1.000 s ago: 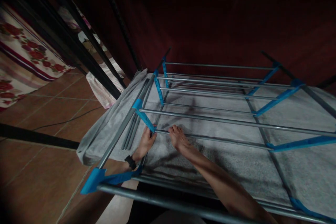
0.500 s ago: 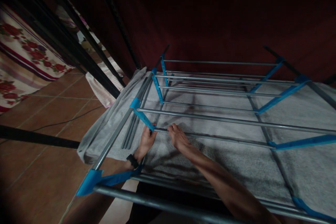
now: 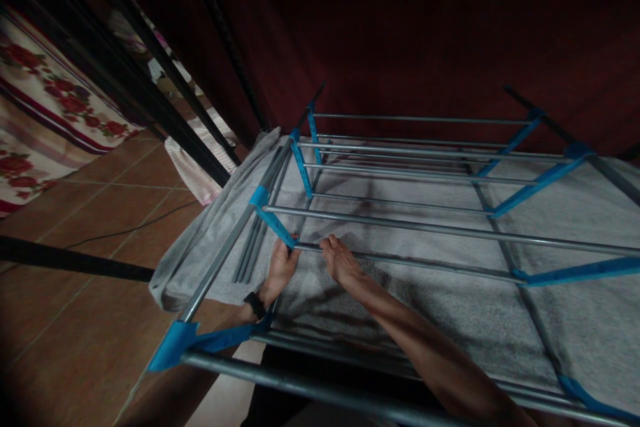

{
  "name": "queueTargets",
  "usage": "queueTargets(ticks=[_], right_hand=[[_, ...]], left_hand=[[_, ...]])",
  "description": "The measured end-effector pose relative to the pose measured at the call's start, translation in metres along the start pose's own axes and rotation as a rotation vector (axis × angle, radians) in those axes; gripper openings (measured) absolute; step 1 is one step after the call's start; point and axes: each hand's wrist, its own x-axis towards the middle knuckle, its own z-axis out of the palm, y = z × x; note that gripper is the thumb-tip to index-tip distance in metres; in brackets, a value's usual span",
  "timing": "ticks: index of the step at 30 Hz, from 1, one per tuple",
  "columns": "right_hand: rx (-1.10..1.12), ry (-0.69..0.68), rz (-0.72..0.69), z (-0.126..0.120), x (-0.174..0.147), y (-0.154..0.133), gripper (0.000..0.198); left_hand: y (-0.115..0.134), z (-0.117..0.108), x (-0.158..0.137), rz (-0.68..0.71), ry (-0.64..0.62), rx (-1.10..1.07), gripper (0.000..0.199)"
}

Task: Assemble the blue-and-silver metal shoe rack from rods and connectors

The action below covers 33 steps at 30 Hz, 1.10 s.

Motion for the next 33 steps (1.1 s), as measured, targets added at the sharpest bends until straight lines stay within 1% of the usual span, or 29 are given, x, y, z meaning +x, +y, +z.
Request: queueTargets(ticks=[3, 6, 10, 12, 15, 20, 25, 29, 33], right_hand=[[-0.005, 0.011, -0.004, -0.0003, 0.0, -0.0009, 0.017], [0.003, 0.022, -0.004, 0.0007, 0.0003, -0.0005, 0.018], [0.008, 0.028, -0.003, 0.0019, 0.0012, 0.0009, 0.017], [0.006, 0.027, -0.008, 0.002, 0.0015, 0.0011, 0.017], [-0.013, 0.026, -0.005, 0.0022, 0.0015, 0.0002, 0.016], [-0.046, 0.025, 0.016, 0.0033, 0.0017, -0.0028, 0.021], [-0.064, 0.008, 0.003, 0.0014, 0.0017, -0.0038, 0.022], [-0.066, 0.012, -0.017, 0.0006, 0.0017, -0.0025, 0.025], [-0.068, 0.036, -0.028, 0.0036, 0.0032, -0.0029, 0.025]], left_hand=[[0.0005, -0.0001, -0.0011, 0.006, 0.009, 0.0, 0.039], [-0.0006, 0.0006, -0.0017, 0.001, 0.034, -0.052, 0.042], [-0.0034, 0.0018, -0.0014, -0.004, 0.061, -0.101, 0.033], [-0.0049, 0.0024, -0.0013, -0.01, 0.057, -0.081, 0.029], [-0.0066, 0.003, -0.0013, -0.01, 0.035, -0.018, 0.028], [-0.0066, 0.0033, -0.0005, -0.007, -0.003, 0.044, 0.031], [-0.0051, 0.003, 0.0006, -0.011, 0.009, 0.016, 0.033], [-0.0041, 0.0022, 0.0003, -0.022, 0.014, 0.005, 0.04], [-0.0048, 0.0006, 0.001, 0.011, 0.005, 0.053, 0.049]])
